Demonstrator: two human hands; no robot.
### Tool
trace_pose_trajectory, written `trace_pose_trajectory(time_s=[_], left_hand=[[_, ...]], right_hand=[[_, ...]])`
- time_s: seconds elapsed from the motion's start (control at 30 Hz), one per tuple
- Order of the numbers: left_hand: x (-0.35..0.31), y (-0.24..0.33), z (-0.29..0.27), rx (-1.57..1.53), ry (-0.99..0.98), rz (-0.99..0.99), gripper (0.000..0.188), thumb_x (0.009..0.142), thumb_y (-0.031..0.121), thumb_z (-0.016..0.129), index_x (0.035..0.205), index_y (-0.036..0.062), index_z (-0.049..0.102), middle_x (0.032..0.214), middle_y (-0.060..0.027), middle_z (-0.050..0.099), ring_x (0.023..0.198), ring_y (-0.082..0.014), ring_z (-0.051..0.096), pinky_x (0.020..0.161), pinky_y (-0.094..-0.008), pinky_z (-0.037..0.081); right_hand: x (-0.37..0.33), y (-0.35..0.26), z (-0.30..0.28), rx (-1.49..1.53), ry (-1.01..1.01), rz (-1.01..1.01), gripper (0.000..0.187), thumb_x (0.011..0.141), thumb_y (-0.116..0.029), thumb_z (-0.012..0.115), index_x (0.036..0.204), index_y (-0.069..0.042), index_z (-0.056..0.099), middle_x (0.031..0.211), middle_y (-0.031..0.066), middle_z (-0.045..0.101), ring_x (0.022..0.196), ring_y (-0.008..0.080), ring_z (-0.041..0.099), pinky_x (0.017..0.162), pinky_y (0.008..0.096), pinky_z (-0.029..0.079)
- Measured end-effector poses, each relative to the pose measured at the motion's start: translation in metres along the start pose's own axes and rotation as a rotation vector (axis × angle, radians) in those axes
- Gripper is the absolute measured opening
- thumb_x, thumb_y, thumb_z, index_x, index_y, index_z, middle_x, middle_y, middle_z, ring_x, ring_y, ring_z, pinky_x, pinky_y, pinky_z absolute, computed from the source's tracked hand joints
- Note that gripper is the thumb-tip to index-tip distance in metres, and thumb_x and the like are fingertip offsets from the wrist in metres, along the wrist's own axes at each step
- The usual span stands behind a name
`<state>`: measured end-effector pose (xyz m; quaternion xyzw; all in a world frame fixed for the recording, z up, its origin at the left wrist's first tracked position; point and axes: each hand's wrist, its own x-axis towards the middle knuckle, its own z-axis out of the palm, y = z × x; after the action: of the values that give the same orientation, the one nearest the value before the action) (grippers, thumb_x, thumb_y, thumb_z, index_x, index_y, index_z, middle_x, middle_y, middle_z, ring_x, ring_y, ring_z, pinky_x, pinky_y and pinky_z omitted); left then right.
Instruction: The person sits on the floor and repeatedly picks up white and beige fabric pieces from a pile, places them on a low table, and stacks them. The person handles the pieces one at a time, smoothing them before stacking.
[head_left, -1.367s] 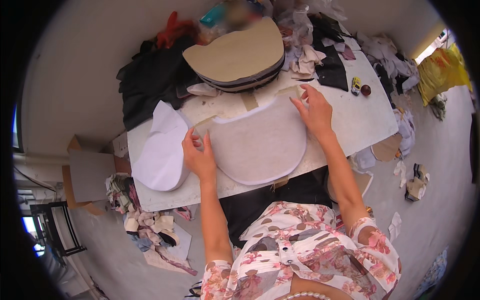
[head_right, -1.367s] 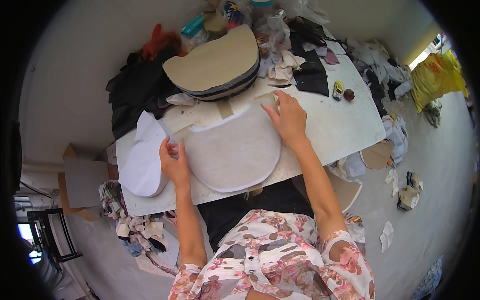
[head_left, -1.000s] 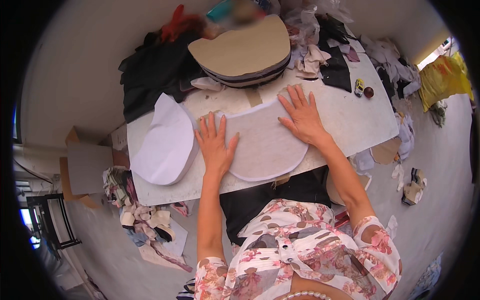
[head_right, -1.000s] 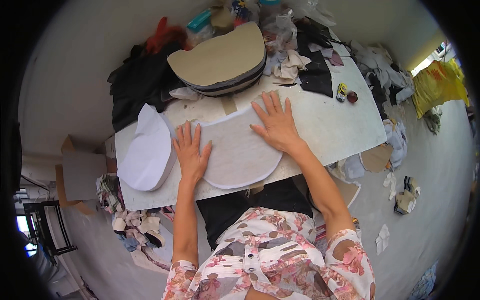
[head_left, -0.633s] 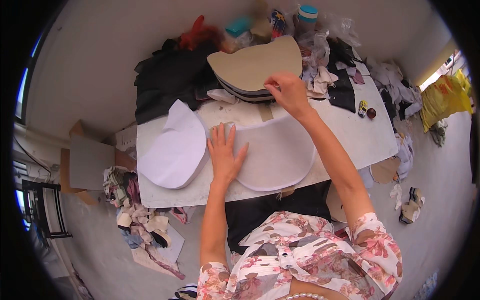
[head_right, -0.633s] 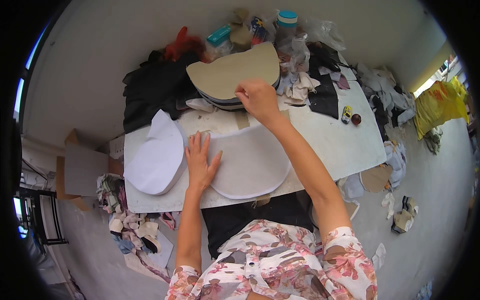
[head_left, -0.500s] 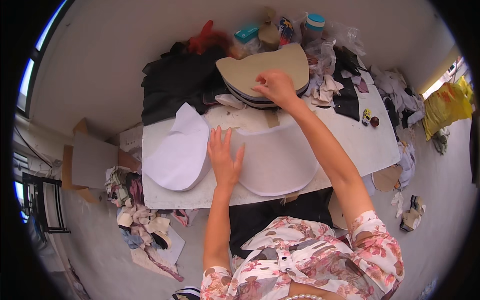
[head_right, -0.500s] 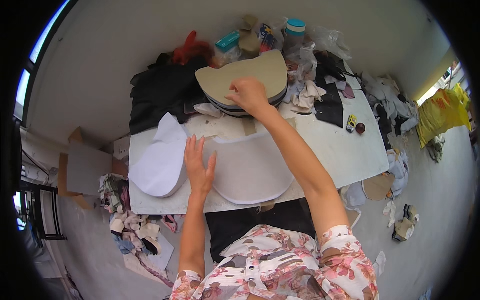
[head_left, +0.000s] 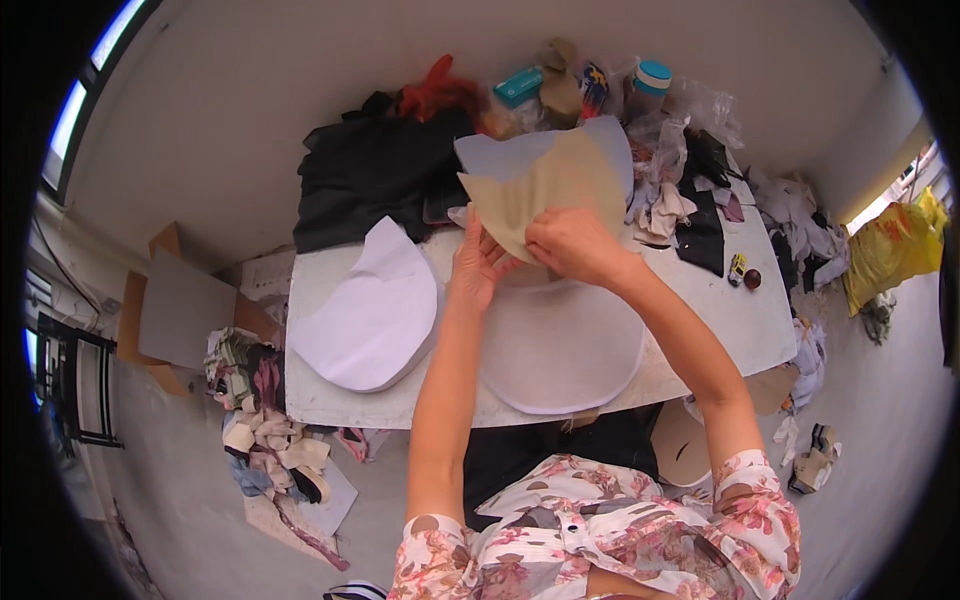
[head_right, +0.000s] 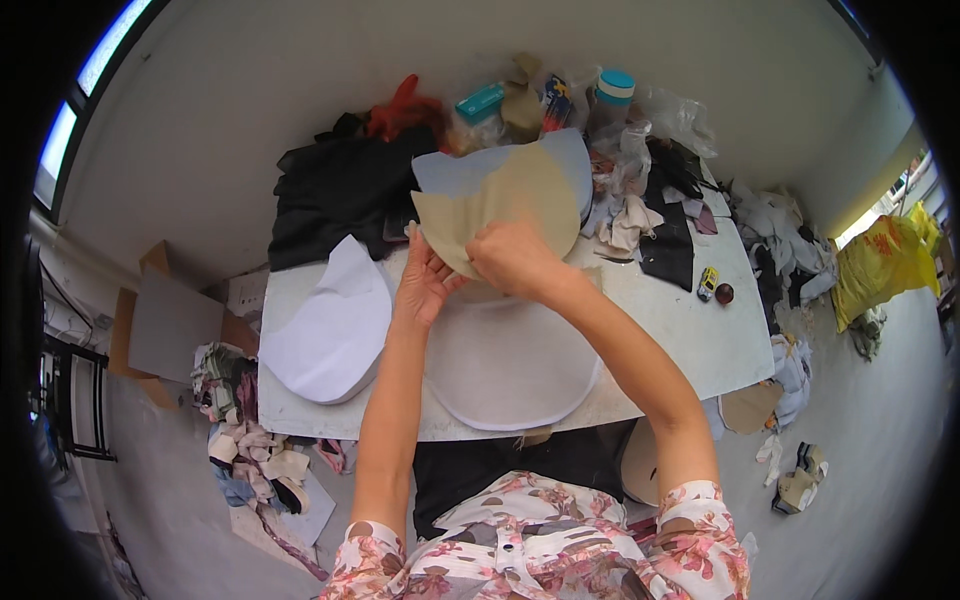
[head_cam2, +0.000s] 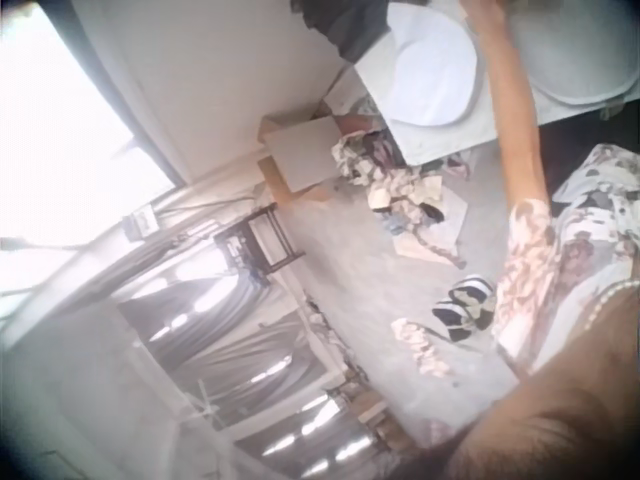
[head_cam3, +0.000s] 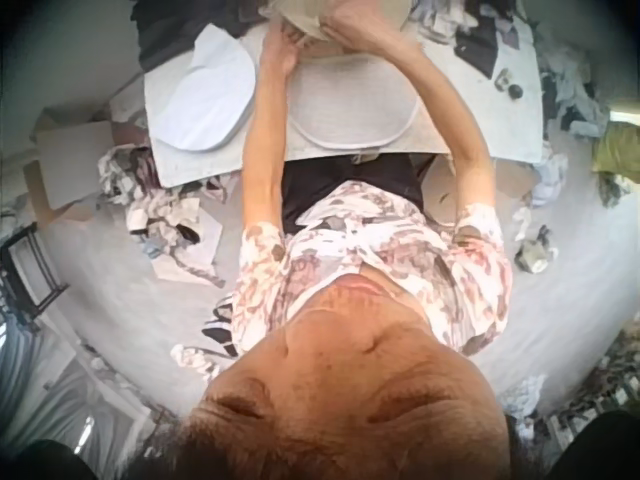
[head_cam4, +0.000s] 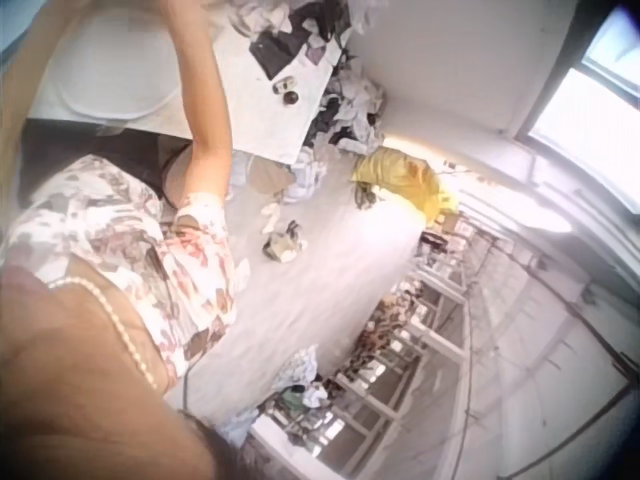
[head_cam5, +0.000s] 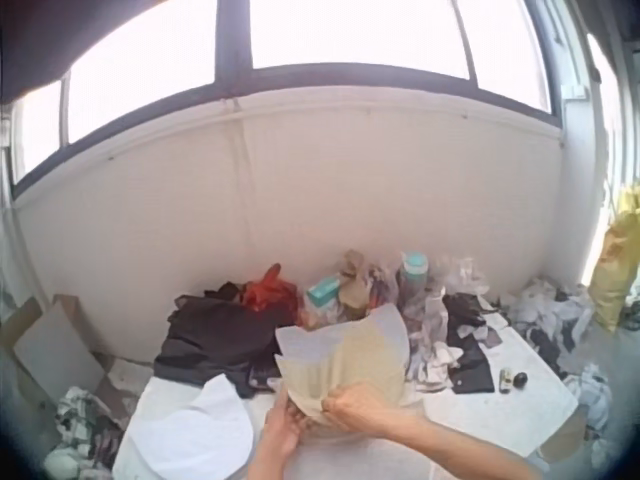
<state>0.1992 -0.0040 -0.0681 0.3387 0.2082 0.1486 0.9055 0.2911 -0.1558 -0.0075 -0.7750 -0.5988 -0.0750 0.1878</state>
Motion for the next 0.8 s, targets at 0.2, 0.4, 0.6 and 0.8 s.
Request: trace_pose_trajectory(time_s=[0.2,0.4,0.6,0.8], left_hand=[[-0.005,0.010,0.011,0.619,0.116,0.517,0.019,0.088,0.014,0.067,0.103,0.0025,0.067,0.094,-0.0049,0.068,0.088,-0.0133,0.063,0.083,-0.0276,0.050],[-0.055,0.030,0.028,0.912,0.046,0.940,0.016,0.089,0.007,0.065,0.104,0.0009,0.068,0.097,-0.0034,0.069,0.091,-0.0097,0.062,0.084,-0.0216,0.047],[-0.071,0.050,0.017,0.789,0.162,1.007,0.019,0.093,0.018,0.062,0.105,0.0030,0.067,0.091,0.0012,0.067,0.082,-0.0062,0.058,0.077,-0.0191,0.046],[-0.073,0.059,0.004,0.510,0.158,0.961,0.023,0.088,0.024,0.069,0.091,0.0021,0.062,0.082,0.0001,0.064,0.071,-0.0047,0.056,0.066,-0.0194,0.048]], right_hand=[[0.020,-0.003,-0.009,0.250,0.362,-0.154,0.019,0.071,-0.005,0.065,0.089,-0.008,0.066,0.080,0.0065,0.065,0.091,0.0290,0.060,0.082,0.0431,0.045],[0.019,0.061,-0.025,0.011,-0.102,-0.121,0.017,0.071,-0.007,0.063,0.088,-0.009,0.068,0.079,0.0073,0.064,0.093,0.0277,0.060,0.091,0.0451,0.040],[-0.052,0.082,-0.082,0.356,0.193,0.178,0.011,0.076,-0.013,0.066,0.085,-0.007,0.066,0.078,0.0031,0.066,0.079,0.0180,0.060,0.077,0.0327,0.044],[-0.089,0.046,-0.091,1.029,0.425,0.395,0.024,0.090,-0.022,0.065,0.104,-0.003,0.065,0.091,-0.0001,0.066,0.086,0.0071,0.057,0.079,0.0240,0.046]])
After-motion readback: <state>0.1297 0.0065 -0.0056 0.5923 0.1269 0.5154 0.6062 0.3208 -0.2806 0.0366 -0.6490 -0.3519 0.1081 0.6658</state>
